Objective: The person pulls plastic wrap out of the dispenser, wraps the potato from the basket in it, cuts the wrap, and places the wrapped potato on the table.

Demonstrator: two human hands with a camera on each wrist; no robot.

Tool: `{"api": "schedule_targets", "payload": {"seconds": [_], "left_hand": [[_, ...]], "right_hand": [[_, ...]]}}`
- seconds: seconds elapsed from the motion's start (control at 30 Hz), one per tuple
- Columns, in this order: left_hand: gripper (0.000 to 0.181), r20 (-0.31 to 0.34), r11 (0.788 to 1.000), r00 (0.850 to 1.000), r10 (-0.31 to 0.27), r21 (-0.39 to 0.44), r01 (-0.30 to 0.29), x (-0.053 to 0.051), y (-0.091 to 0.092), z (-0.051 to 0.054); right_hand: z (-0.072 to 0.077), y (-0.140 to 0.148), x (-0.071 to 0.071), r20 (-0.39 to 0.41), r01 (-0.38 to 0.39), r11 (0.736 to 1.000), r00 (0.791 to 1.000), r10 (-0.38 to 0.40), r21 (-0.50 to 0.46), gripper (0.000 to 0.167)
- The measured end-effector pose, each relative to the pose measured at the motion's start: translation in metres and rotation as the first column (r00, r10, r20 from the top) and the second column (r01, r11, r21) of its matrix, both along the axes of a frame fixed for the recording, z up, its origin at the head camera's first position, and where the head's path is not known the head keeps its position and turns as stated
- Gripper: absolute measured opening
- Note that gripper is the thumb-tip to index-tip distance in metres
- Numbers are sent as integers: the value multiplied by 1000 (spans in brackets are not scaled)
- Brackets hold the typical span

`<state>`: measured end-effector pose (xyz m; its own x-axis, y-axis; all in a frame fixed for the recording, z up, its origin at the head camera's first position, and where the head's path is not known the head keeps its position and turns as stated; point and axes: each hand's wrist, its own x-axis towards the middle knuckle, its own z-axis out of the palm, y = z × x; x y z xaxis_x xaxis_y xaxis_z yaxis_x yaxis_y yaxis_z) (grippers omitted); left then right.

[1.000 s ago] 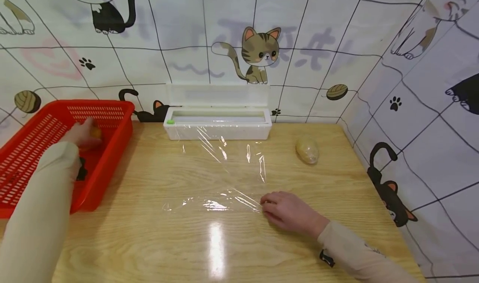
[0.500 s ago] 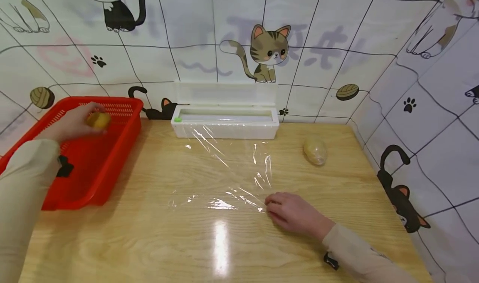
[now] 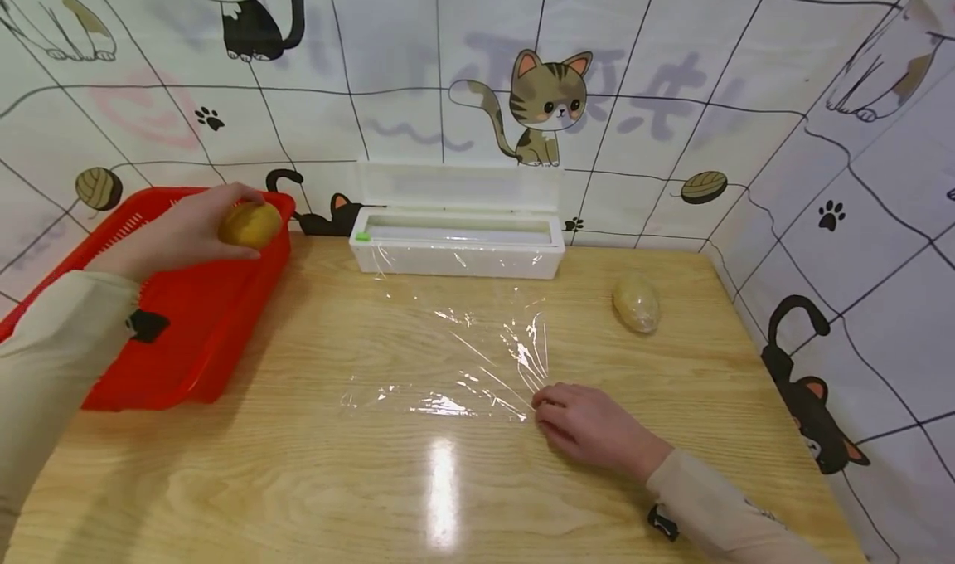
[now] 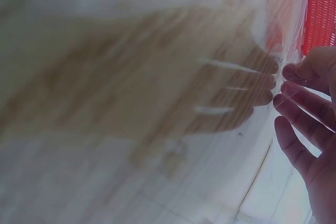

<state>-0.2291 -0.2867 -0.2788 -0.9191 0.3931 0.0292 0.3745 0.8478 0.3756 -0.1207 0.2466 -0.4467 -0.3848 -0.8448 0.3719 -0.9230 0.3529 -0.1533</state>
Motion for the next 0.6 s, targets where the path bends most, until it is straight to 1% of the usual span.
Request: {"api": "schedule_targets", "payload": {"seconds": [0.07, 0.13, 0.2, 0.27, 0.33, 0.43, 0.53, 0.6], "left_hand": [[67, -6, 1000, 1000, -27, -4, 27, 2, 13, 1], [66, -6, 999, 999, -43, -9, 43, 4, 25, 1], [66, -15, 997, 997, -72, -22, 71, 6, 36, -1], [65, -17, 995, 995, -97, -29, 97, 10, 47, -4], [64, -19, 991, 991, -135, -25, 134, 13, 58, -9], [64, -16, 979, 979, -205, -19, 205, 16, 74, -17], [64, -13, 957, 956, -292, -2, 292, 19, 92, -27], [64, -17, 938, 938, -346, 4, 346, 20, 104, -32]], "right_hand": [[0, 0, 0, 2, 4, 1000, 1000, -4, 2, 11], [0, 0, 0, 2, 6, 1000, 1000, -6, 1, 11], [0, -1, 0, 4, 7, 1000, 1000, -7, -4, 11], [0, -1, 0, 1, 3, 1000, 1000, -3, -6, 10], [0, -2, -1, 0, -4, 1000, 1000, 4, -9, 10], [0, -2, -1, -7, -14, 1000, 1000, 14, -14, 10], [1, -2, -1, -12, -19, 1000, 1000, 19, -17, 10], [2, -3, -1, -12, -18, 1000, 1000, 17, -16, 9]]}}
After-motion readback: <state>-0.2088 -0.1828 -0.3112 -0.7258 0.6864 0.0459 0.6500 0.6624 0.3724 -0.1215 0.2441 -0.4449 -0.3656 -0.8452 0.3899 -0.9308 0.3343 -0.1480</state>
